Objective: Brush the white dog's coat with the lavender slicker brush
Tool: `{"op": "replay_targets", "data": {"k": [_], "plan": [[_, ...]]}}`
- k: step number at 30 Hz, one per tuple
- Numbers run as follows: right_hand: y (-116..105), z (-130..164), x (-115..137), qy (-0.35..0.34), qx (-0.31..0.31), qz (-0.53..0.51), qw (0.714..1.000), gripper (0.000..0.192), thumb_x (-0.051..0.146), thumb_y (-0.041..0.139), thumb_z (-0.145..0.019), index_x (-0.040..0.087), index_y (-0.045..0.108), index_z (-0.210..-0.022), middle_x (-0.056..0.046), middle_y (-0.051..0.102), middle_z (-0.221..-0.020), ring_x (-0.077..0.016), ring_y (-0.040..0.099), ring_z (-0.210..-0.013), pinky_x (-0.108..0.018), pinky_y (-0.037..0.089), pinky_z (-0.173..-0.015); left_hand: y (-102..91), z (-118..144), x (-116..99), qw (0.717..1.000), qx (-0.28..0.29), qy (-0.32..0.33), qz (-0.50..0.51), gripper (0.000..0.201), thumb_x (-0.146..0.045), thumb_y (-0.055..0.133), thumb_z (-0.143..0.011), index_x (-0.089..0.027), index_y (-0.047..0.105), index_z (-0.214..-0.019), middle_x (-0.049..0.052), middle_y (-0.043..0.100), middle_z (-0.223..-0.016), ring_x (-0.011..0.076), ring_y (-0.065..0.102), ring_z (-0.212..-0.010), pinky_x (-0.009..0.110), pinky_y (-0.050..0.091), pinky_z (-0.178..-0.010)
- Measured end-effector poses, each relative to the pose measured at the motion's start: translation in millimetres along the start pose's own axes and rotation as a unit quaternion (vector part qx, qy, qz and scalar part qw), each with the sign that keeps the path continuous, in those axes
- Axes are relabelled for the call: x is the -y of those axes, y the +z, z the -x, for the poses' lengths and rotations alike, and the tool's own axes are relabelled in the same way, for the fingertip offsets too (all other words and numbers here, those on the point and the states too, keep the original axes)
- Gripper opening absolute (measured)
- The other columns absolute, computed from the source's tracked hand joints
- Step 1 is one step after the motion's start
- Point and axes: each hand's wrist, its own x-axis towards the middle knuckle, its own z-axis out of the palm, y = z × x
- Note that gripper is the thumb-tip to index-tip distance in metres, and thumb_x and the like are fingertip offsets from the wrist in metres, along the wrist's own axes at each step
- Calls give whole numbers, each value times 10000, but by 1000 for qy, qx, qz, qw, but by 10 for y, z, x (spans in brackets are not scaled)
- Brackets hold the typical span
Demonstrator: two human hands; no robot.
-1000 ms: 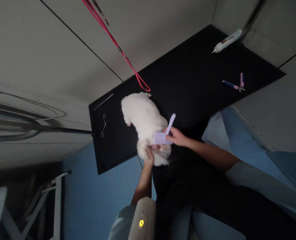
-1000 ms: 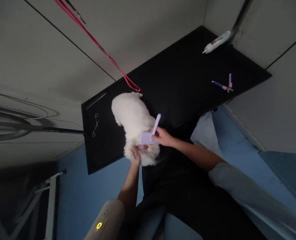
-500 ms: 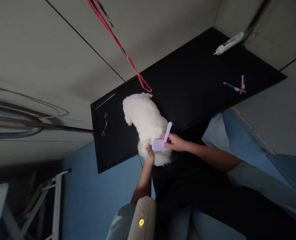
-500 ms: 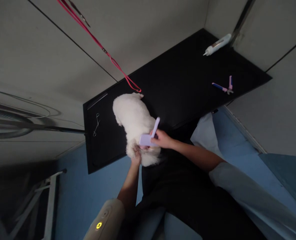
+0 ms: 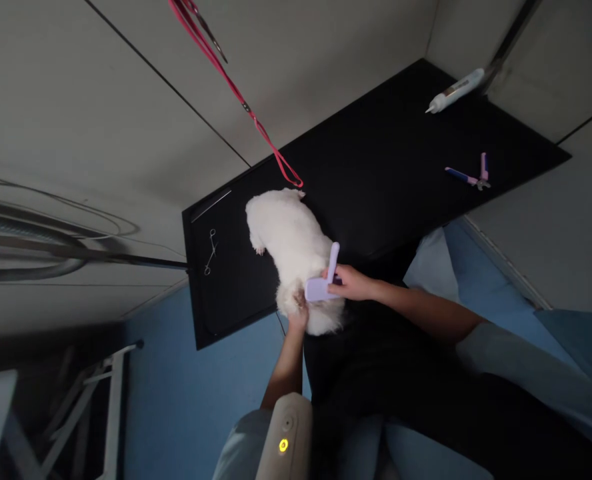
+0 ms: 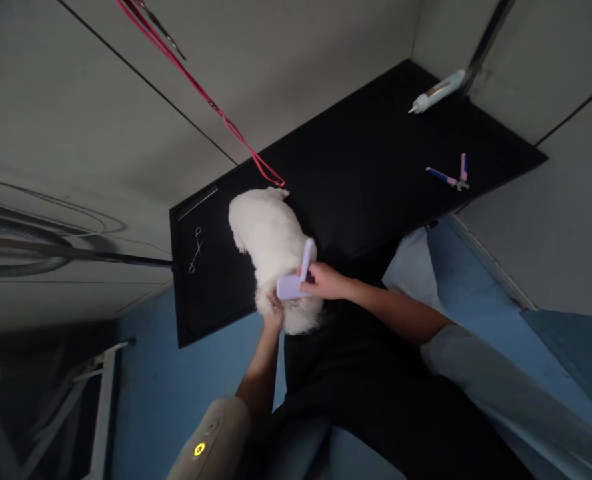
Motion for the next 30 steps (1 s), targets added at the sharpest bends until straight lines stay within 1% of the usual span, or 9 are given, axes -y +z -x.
{"op": "replay_targets", "data": {"k": [5, 9, 13, 17, 20, 22, 24, 28, 30], "plan": [[-2, 14, -26, 6, -105, 1, 994, 262, 344, 663, -810, 195, 598, -1016, -53, 675, -967, -176, 629, -821, -315, 513, -760, 3, -29, -247, 998, -21, 33, -54, 528, -685, 504, -824, -200, 633, -660, 76, 671, -673, 227, 655, -731, 348, 550, -768], [-40, -9, -7, -5, 19, -2, 1000, 266, 329, 705, -766, 189, 611, -970, -40, 674, -897, -180, 628, -781, -318, 512, -733, -64, -83, -394, 993, 29, 77, -79, 519, -674, 534, -792, -194, 677, -658, 66, 683, -646, 206, 639, -650, 325, 531, -694], [-94, -44, 16, 13, -76, 2, 997, 267, 345, 647, -818, 182, 594, -1022, -53, 670, -939, -175, 616, -791, -325, 507, -742, -155, -107, -441, 988, 105, 74, -85, 500, -674, 621, -746, -183, 711, -710, 65, 702, -670, 203, 639, -649, 308, 521, -652], [-123, -31, 25, 10, 48, 3, 999, 267, 323, 705, -769, 182, 616, -977, -37, 673, -892, -174, 618, -782, -310, 505, -727, -218, -101, -460, 978, 176, 86, -69, 504, -669, 675, -734, -167, 683, -691, 59, 676, -648, 184, 610, -601, 289, 500, -592], [-127, -25, 41, 12, -53, 10, 998, 257, 337, 660, -815, 185, 599, -1013, -51, 670, -934, -180, 617, -802, -323, 506, -743, -238, -102, -499, 967, 231, 92, -51, 455, -615, 657, -784, -167, 688, -712, 57, 675, -662, 171, 610, -599, 283, 501, -600], [-112, -25, 68, -13, -14, 12, 1000, 264, 323, 682, -794, 191, 604, -1010, -52, 675, -956, -187, 629, -824, -327, 510, -760, -242, -106, -530, 963, 250, 90, -39, 427, -589, 665, -780, -166, 683, -727, 53, 675, -674, 163, 604, -596, 283, 504, -606], [-88, -33, 106, -18, 74, 22, 997, 252, 294, 709, -759, 191, 620, -971, -43, 679, -912, -185, 637, -795, -319, 511, -739, -244, -109, -556, 965, 248, 84, -32, 415, -577, 685, -757, -163, 671, -734, 49, 672, -680, 157, 591, -593, 284, 501, -603], [-65, -69, 175, 0, -33, 48, 998, 254, 312, 649, -818, 180, 613, -1032, -60, 679, -943, -183, 634, -813, -321, 509, -749, -246, -104, -575, 974, 217, 56, -40, 416, -569, 690, -739, -166, 619, -663, 21, 620, -607, 135, 535, -541, 269, 461, -550], [-61, -81, 188, -16, 6, 54, 998, 281, 318, 681, -796, 186, 621, -1036, -54, 685, -950, -182, 634, -824, -321, 508, -770, -249, -110, -575, 977, 209, 39, -26, 436, -589, 706, -705, -166, 617, -655, 14, 617, -602, 130, 525, -536, 266, 457, -544]]}}
